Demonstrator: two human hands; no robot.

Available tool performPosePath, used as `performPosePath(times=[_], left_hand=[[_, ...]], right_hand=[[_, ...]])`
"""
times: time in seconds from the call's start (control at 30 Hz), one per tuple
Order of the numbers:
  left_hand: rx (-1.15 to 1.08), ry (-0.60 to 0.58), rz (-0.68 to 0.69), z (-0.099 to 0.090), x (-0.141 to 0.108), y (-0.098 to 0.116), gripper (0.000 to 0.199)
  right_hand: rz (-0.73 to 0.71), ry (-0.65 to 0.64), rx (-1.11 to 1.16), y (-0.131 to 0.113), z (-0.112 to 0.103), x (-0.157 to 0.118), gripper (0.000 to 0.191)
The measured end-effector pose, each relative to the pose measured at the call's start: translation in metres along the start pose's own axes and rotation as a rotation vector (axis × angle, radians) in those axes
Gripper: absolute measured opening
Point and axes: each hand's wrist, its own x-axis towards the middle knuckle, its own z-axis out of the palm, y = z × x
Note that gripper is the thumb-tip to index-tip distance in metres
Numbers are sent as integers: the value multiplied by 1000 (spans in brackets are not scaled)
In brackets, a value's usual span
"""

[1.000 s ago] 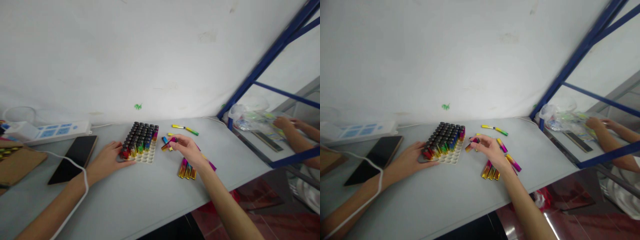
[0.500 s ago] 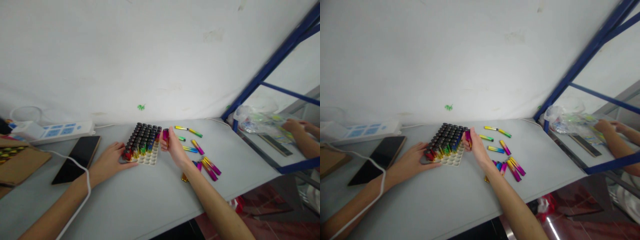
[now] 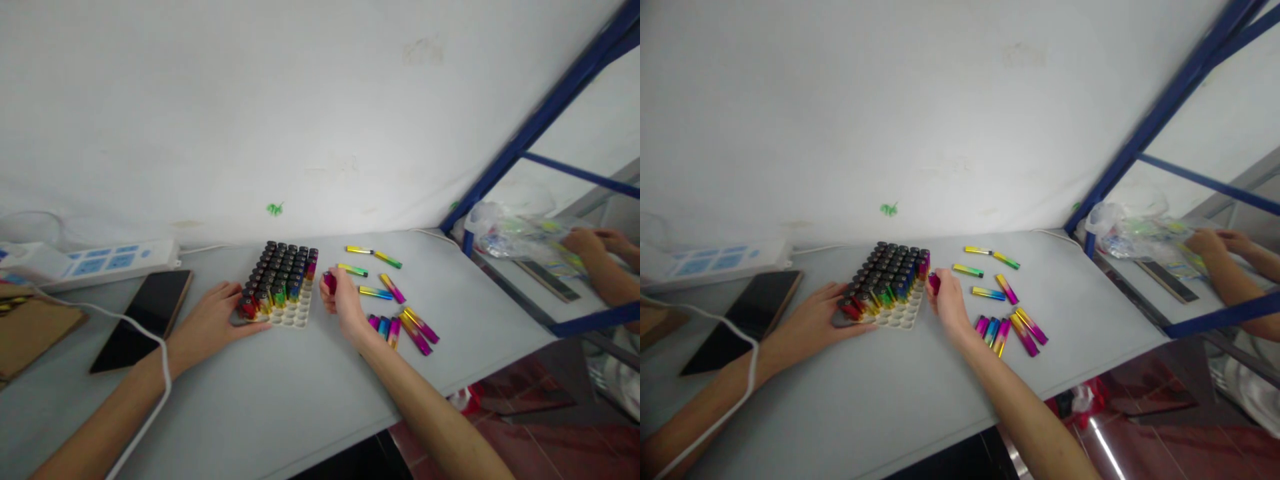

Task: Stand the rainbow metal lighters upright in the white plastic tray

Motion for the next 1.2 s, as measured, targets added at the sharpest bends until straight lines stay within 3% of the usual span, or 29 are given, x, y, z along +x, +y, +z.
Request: performPosePath(times=[0.13, 0.3, 0.47, 0.57, 0.63, 0.77, 1.03, 1.2], left_hand=[[23, -3, 9, 3, 0, -3, 64], [32, 20, 35, 10, -1, -9, 68], [35, 5, 24, 7, -1, -6, 66], [28, 11, 21, 4, -1, -2, 63], [29, 19, 23, 3, -1, 0, 63], [33, 15, 28, 3, -1, 1, 60], [30, 25, 26, 3, 0, 2, 53], [27, 39, 30, 5, 0, 0, 56]], right_hand=[[-178, -57, -19, 2, -7, 5, 61], [-439, 51, -259, 3, -19, 10, 52], [-573, 87, -400, 7, -26, 11, 37], [-650, 210, -491, 6, -29, 11, 39], [-652, 231, -536, 5, -31, 11, 40], [-639, 118, -590, 4, -31, 10, 36], [-801, 3, -943, 10, -31, 17, 25], [-733, 21, -1174, 3, -29, 17, 24]])
